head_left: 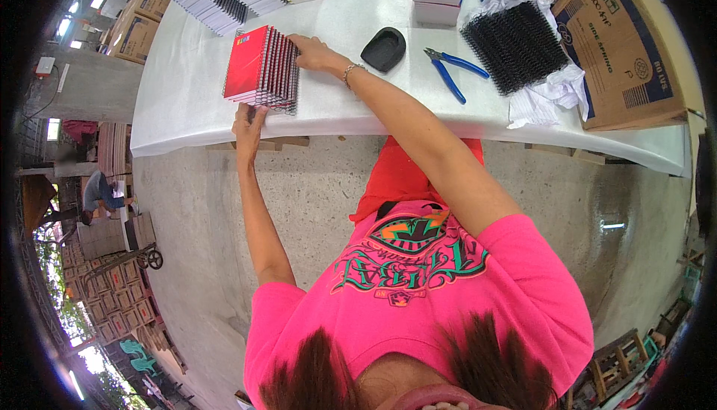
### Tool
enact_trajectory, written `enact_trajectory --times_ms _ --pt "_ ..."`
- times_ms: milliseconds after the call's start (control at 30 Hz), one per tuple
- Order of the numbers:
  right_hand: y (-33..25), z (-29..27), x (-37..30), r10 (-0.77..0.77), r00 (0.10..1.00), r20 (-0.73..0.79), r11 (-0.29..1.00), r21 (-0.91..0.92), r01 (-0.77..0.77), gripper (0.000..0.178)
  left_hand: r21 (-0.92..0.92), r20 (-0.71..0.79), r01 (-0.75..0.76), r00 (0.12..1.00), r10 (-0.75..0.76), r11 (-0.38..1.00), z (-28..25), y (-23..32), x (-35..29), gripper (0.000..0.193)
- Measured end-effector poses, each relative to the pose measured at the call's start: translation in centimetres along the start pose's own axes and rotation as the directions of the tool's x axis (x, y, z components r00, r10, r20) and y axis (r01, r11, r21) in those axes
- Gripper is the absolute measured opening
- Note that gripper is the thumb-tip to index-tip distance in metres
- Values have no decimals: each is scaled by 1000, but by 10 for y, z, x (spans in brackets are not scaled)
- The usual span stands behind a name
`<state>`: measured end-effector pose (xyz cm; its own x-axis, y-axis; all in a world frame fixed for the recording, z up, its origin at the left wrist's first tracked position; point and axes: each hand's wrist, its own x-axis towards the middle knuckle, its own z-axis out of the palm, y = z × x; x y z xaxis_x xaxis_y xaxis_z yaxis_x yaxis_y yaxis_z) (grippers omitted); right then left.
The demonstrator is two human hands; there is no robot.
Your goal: The person assembles spiral-bound notebooks by inserting black plastic spiral coils into the punched holes of red notebook covers. They use pliers to secure the coils and place the finished notebooks into a stack on the table.
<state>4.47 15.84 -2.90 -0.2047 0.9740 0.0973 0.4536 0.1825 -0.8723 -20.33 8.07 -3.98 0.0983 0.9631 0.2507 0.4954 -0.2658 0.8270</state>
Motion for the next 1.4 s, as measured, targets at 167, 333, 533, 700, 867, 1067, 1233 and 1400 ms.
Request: enact_trajectory --times_ms 167,333,533,700,867,1067,1233,1400 --pt "25 1 6 -223 969 -107 970 75 231 61 -37 61 16 998 -13 999 -2 -3 10 36" --pt "29 1 5 -280 949 -143 957 35 288 61 0 115 12 993 -12 1000 -3 10 10 39" --pt "26 -3 3 -253 962 -100 966 30 257 71 -38 165 99 982 -92 994 -4 16 14 39" --pt "23 -8 -21 -357 933 -50 934 -7 357 104 -42 200 49 979 -40 998 -7 17 15 36" --pt "10 -14 -34 -328 942 66 944 50 326 120 70 235 113 964 -127 991 -25 12 17 31" --pt "18 -14 -28 -274 960 54 959 -53 277 127 -7 232 119 966 -115 993 -11 28 24 28" --pt "8 -16 -32 -240 962 128 970 1 242 128 52 231 135 962 -144 989 -21 14 22 28" --pt "11 -16 -33 -299 951 83 954 -1 300 129 5 242 162 957 -158 987 -17 23 20 29"
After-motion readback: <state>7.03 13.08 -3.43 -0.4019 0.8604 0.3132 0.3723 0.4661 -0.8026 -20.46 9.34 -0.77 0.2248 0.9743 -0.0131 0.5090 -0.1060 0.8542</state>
